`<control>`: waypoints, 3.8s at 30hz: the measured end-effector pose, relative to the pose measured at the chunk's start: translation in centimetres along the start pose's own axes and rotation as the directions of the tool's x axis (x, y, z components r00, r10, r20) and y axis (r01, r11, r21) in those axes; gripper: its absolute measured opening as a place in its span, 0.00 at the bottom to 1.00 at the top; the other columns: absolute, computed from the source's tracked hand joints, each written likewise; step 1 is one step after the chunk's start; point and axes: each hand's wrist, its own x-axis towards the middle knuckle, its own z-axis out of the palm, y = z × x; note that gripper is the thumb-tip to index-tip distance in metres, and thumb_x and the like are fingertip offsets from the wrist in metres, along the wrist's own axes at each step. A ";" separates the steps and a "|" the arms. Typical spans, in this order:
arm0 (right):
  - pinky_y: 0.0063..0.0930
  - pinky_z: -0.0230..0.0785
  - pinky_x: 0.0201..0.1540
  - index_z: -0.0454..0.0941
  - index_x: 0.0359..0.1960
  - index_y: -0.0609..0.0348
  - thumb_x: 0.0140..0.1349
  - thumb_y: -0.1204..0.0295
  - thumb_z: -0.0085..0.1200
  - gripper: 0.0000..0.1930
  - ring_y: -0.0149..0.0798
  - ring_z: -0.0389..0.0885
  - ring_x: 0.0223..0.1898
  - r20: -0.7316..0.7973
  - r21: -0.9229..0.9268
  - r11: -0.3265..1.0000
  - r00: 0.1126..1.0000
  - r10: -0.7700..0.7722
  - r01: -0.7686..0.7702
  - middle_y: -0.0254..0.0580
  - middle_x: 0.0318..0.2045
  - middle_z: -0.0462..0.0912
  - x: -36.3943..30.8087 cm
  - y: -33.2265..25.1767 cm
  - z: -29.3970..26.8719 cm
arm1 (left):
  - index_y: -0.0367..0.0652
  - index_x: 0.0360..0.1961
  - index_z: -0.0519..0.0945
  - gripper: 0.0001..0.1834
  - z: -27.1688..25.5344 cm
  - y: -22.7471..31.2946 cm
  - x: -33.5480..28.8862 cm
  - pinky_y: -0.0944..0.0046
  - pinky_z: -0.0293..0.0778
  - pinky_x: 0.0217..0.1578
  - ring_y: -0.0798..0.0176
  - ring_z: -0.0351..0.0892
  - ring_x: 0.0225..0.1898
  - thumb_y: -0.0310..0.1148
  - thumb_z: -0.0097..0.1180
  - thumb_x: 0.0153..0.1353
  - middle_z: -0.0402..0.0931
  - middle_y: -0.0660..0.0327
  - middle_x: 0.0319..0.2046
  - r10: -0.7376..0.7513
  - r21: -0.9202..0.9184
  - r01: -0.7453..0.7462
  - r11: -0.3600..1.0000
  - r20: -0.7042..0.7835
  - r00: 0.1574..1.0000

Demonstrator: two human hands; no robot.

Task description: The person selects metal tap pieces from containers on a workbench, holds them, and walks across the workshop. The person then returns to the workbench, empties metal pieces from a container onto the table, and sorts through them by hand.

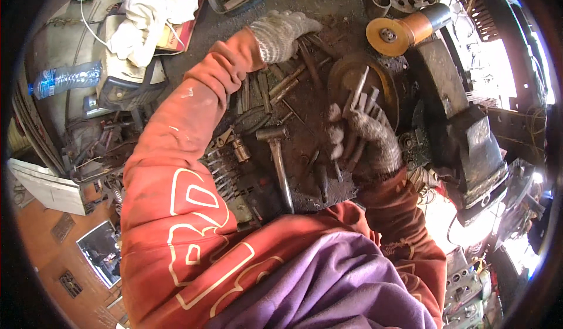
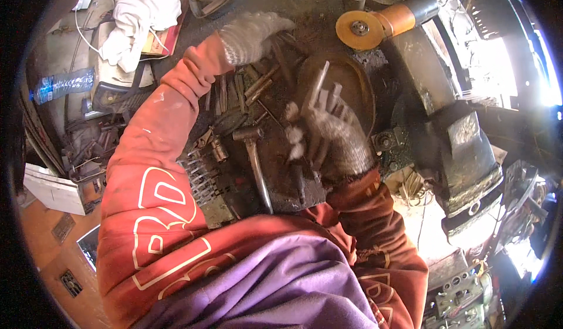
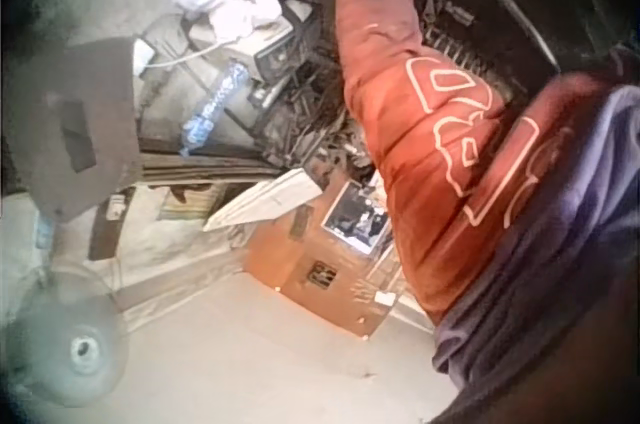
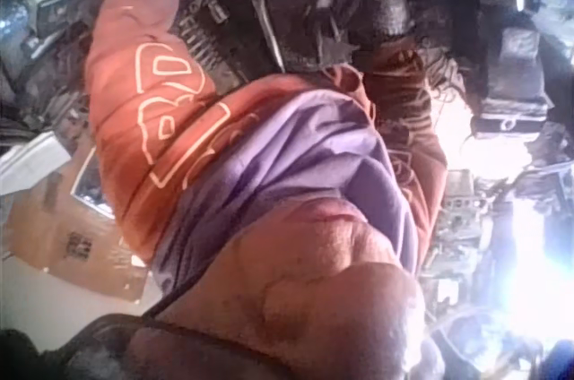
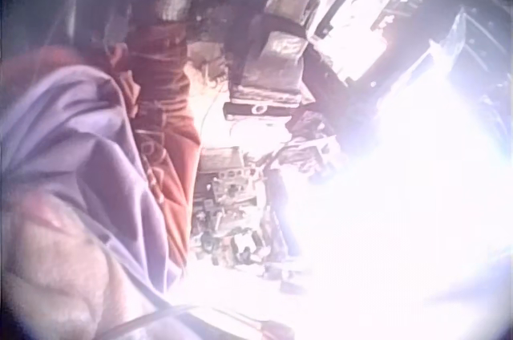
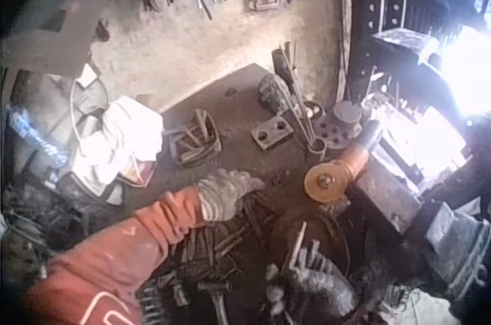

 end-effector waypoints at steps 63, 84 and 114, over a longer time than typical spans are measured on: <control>0.22 0.66 0.22 0.76 0.46 0.63 0.55 0.67 0.62 0.19 0.31 0.74 0.19 0.044 -0.304 0.934 0.982 -0.182 0.187 0.37 0.28 0.80 -11.0 2.2 -3.1 | 0.37 0.56 0.76 0.21 -3.6 23.6 -15.4 0.64 0.78 0.20 0.61 0.79 0.24 0.32 0.52 0.62 0.79 0.55 0.32 -0.300 -0.762 0.018 -0.647 0.276 0.913; 0.61 0.64 0.64 0.65 0.68 0.59 0.67 0.41 0.49 0.38 0.62 0.72 0.61 0.296 0.413 0.906 0.954 -0.037 -0.093 0.56 0.62 0.73 -9.1 1.2 -2.7 | 0.56 0.57 0.80 0.23 -6.2 25.2 -12.6 0.68 0.77 0.22 0.69 0.82 0.34 0.50 0.63 0.63 0.80 0.67 0.39 -0.415 -0.924 0.325 -0.204 0.382 0.826; 0.53 0.71 0.62 0.57 0.72 0.61 0.70 0.44 0.47 0.39 0.58 0.74 0.61 0.429 0.231 0.944 0.896 0.117 -0.234 0.58 0.63 0.72 -9.7 0.5 0.3 | 0.37 0.49 0.82 0.13 -3.3 22.3 -12.2 0.62 0.81 0.44 0.66 0.81 0.50 0.33 0.58 0.68 0.83 0.59 0.44 -0.498 -0.979 -0.199 -0.041 -0.153 0.854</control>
